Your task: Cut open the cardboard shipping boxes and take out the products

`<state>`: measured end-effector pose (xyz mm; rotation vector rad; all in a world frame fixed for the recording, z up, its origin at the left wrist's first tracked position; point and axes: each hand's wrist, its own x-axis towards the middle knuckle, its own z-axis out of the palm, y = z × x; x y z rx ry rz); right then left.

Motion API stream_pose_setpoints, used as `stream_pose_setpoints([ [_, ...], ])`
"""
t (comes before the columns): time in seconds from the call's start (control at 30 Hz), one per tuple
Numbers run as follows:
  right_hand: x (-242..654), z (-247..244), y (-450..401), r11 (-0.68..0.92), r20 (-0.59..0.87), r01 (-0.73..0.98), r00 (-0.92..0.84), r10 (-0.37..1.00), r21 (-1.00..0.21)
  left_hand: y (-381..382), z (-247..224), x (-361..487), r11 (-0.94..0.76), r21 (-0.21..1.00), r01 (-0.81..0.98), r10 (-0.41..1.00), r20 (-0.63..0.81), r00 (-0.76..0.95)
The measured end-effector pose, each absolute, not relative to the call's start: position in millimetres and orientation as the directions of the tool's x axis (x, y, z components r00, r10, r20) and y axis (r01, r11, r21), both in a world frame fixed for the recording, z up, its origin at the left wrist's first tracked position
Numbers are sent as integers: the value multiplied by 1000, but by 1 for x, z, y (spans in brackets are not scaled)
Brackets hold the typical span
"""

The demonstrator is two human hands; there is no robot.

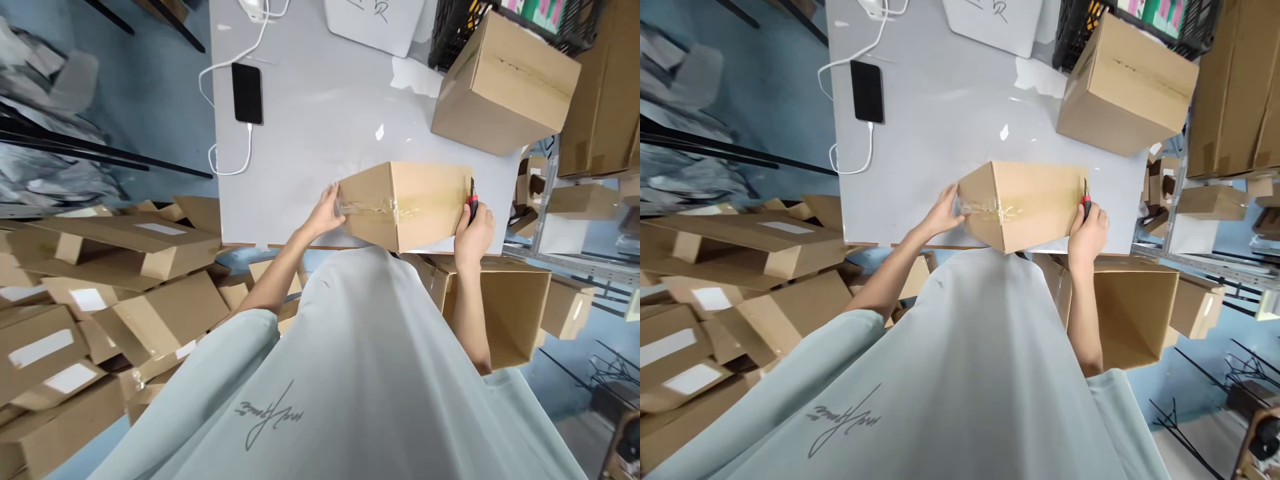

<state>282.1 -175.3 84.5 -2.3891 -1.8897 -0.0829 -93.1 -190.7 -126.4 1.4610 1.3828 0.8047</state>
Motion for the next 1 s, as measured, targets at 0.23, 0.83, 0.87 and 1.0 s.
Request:
stream_pose_setpoints([
  [0.23,240,84,-197,-247,113,965,236,965,91,-200,-20,-115,-281,856,433,945,168,282],
  [0.83,166,87,-217,-337,96,941,336,937,-9,-206,-33,-129,-306,797,521,946,192,263],
  [0.87,170,85,-214,-341,104,940,340,935,-2,-208,-33,-126,-307,798,518,946,195,260],
  [1.0,193,82,-196,-349,149,937,343,928,22,-211,-31,-109,-294,811,507,952,200,231],
])
